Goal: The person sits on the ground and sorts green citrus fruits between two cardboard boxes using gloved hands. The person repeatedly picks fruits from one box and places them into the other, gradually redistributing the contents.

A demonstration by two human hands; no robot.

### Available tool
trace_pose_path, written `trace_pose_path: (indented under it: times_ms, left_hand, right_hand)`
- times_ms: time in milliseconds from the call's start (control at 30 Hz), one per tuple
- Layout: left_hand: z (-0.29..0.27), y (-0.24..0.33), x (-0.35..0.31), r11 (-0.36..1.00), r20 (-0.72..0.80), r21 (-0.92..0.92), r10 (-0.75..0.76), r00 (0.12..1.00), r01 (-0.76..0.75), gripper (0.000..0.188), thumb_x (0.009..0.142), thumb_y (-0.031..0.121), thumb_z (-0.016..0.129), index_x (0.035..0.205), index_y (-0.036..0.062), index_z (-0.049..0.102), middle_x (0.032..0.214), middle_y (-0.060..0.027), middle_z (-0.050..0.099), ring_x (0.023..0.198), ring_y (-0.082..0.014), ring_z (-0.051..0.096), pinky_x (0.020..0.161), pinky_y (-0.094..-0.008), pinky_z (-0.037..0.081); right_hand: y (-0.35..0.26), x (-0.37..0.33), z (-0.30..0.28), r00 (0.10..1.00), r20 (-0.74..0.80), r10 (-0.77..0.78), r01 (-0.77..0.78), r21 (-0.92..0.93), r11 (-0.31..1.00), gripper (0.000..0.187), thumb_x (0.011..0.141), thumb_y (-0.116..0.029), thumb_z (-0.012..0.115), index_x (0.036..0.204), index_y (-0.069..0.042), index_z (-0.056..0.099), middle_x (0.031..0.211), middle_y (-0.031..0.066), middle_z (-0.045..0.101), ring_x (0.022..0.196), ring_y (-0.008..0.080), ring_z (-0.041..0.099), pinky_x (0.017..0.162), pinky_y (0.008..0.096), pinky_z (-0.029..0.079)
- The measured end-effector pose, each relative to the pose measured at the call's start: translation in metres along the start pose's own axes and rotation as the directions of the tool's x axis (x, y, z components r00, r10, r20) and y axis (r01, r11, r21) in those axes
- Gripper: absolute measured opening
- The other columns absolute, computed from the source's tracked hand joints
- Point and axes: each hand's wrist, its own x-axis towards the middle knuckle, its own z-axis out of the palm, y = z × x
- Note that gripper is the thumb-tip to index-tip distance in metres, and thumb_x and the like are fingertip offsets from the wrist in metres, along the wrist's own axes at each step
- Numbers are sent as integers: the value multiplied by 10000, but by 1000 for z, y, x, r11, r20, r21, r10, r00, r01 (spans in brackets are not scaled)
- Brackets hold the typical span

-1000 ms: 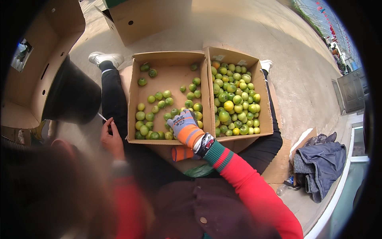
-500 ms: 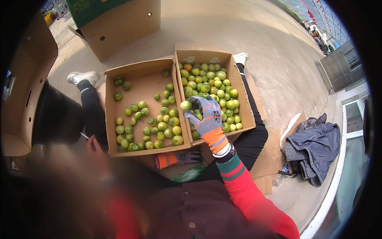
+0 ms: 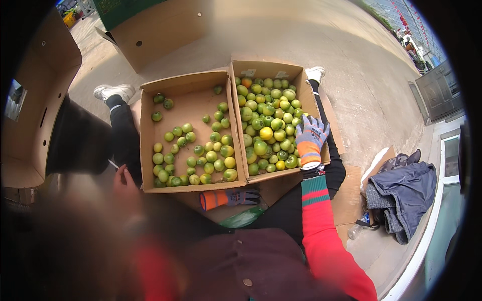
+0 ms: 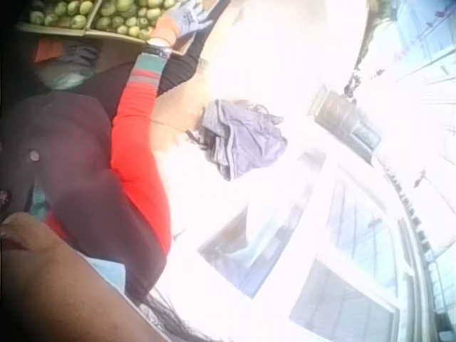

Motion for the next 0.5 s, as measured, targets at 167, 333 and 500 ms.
trace_pose_path:
  times_ms: [167, 333, 500]
  left_hand:
    - [17, -11, 1, 997, -24, -70, 22, 999, -24, 196, 920, 182, 563, 1045, 80, 676, 793, -79, 651, 680, -164, 594, 639, -291, 466]
    - [18, -24, 3, 989, -76, -100, 100, 992, -108, 194, 921, 160, 560, 1038, 55, 672, 801, -80, 655, 668, -155, 590, 630, -290, 465]
    - [25, -15, 2, 988, 5, -153, 33, 999, -32, 210, 932, 173, 541, 1066, 63, 659, 907, -85, 668, 751, -153, 603, 694, -289, 473]
  right_hand:
    - [-40, -20, -56, 924, -380, -40, 263, 556, 789, 384, 836, -261, 616, 1206, -163, 586, 1177, 41, 592, 1140, 247, 506, 1079, 502, 236]
    - [-148, -66, -101, 771, -236, -591, 629, 423, 652, 282, 775, -198, 644, 1049, -131, 649, 1020, 53, 639, 1015, 237, 565, 1073, 479, 268]
    - [-187, -66, -60, 646, 380, -662, 742, -110, 662, 242, 875, -173, 446, 957, -119, 666, 900, 82, 675, 993, 264, 594, 1113, 499, 172]
